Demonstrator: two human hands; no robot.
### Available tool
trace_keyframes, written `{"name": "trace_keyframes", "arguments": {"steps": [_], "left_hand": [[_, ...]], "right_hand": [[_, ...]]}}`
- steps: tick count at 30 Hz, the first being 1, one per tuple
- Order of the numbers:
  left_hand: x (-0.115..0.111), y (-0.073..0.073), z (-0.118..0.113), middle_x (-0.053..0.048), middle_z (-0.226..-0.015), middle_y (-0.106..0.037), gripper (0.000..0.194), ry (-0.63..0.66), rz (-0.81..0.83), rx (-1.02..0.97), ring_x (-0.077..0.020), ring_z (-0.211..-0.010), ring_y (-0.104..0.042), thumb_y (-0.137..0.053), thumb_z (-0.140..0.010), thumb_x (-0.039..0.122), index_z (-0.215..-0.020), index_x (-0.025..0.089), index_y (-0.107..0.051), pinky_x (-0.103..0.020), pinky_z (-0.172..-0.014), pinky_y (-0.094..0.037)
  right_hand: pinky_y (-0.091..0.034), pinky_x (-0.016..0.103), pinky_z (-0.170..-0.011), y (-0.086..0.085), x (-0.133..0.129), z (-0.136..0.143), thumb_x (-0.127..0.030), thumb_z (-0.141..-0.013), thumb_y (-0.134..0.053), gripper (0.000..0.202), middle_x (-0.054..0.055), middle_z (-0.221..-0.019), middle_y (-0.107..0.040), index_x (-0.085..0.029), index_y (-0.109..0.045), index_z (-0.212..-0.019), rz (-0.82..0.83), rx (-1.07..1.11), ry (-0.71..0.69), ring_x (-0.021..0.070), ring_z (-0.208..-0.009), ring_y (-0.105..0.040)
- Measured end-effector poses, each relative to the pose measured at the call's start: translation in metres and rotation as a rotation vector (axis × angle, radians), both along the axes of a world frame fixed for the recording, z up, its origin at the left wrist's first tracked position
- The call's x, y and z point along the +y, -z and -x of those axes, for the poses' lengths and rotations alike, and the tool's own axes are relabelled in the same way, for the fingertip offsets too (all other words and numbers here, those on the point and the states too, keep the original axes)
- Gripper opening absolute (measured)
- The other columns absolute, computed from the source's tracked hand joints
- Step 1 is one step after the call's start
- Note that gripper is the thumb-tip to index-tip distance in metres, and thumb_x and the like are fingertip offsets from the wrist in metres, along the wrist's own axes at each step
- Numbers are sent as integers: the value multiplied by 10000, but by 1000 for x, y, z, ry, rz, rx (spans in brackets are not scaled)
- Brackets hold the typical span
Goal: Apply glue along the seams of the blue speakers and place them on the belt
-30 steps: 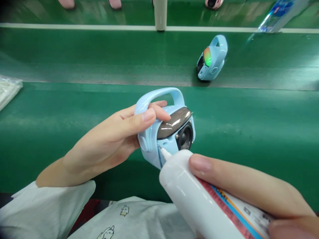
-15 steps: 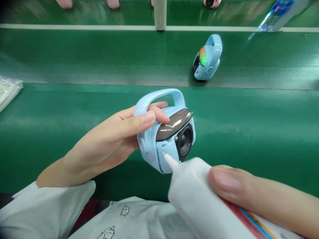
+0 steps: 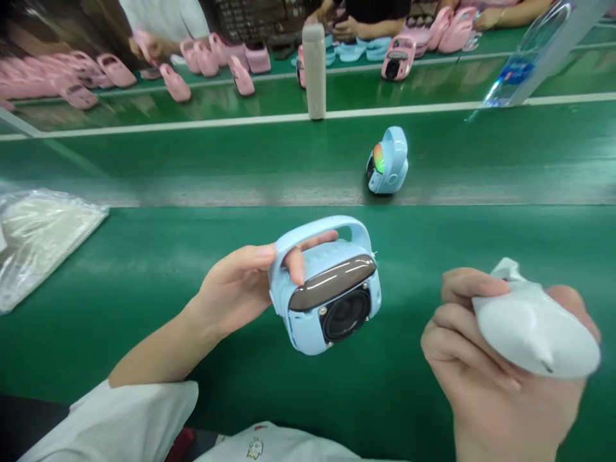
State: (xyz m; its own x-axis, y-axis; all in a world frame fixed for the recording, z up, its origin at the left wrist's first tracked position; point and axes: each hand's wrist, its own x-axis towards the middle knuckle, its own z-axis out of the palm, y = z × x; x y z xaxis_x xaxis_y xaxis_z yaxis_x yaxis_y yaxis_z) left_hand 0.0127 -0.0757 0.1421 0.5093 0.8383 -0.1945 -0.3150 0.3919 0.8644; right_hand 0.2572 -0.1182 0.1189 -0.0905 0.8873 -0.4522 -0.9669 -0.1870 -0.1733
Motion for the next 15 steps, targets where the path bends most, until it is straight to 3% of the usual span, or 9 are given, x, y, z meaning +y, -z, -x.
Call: {"name": "trace_keyframes", "arguments": {"steps": [2,3,5,8,10,13,15], "left_hand": [[7,1,6,-45,-996,-674,368,-41,-26,3,-299,-1124,-525,-533,-785,504,-663,187,-675,-317,-778,-453],[12,2,9,-32,-1088,-649,366,-75,-37,10,-294,-1106,-533,-551,-768,507,-653,182,-673,-310,-768,-455],[29,6,20,-13,-1172,-605,352,-190,-62,68,-270,-1007,-573,-599,-715,510,-640,172,-665,-292,-704,-460],[70,17,42,-43,-914,-646,356,-442,-129,252,-205,-755,-592,-633,-651,514,-628,159,-642,-278,-596,-439],[104,29,60,-40,-760,-620,344,-551,-181,331,-183,-682,-573,-627,-652,500,-653,155,-635,-279,-595,-438],[157,48,84,-44,-817,-633,322,-677,-280,375,-197,-800,-595,-615,-687,472,-769,162,-634,-299,-725,-469],[186,60,95,-55,-934,-639,312,-765,-363,395,-196,-922,-587,-623,-712,443,-860,168,-619,-307,-843,-458]], "right_hand": [[-290,65,-332,1,17,-2,-304,-932,-465,126,5,-819,-502,-194,-428,-882,-119,370,90,24,-396,-348],[-279,68,-345,4,24,-5,-260,-908,-422,73,15,-827,-495,-189,-417,-889,-111,445,104,24,-402,-360],[-307,112,-321,11,34,-13,-248,-881,-377,76,32,-826,-490,-201,-425,-915,11,375,129,61,-399,-389],[-359,265,-253,25,43,-22,-276,-905,-384,97,46,-776,-482,-220,-457,-937,213,290,186,135,-363,-383],[-349,271,-221,34,48,-23,-276,-919,-371,118,43,-742,-457,-196,-457,-921,273,273,192,129,-339,-365],[-366,249,-199,49,51,-20,-292,-935,-416,129,49,-771,-467,-168,-441,-910,304,278,96,121,-330,-358],[-414,223,-228,63,50,-19,-279,-953,-467,128,44,-830,-475,-160,-430,-923,223,297,43,106,-356,-380]]}}
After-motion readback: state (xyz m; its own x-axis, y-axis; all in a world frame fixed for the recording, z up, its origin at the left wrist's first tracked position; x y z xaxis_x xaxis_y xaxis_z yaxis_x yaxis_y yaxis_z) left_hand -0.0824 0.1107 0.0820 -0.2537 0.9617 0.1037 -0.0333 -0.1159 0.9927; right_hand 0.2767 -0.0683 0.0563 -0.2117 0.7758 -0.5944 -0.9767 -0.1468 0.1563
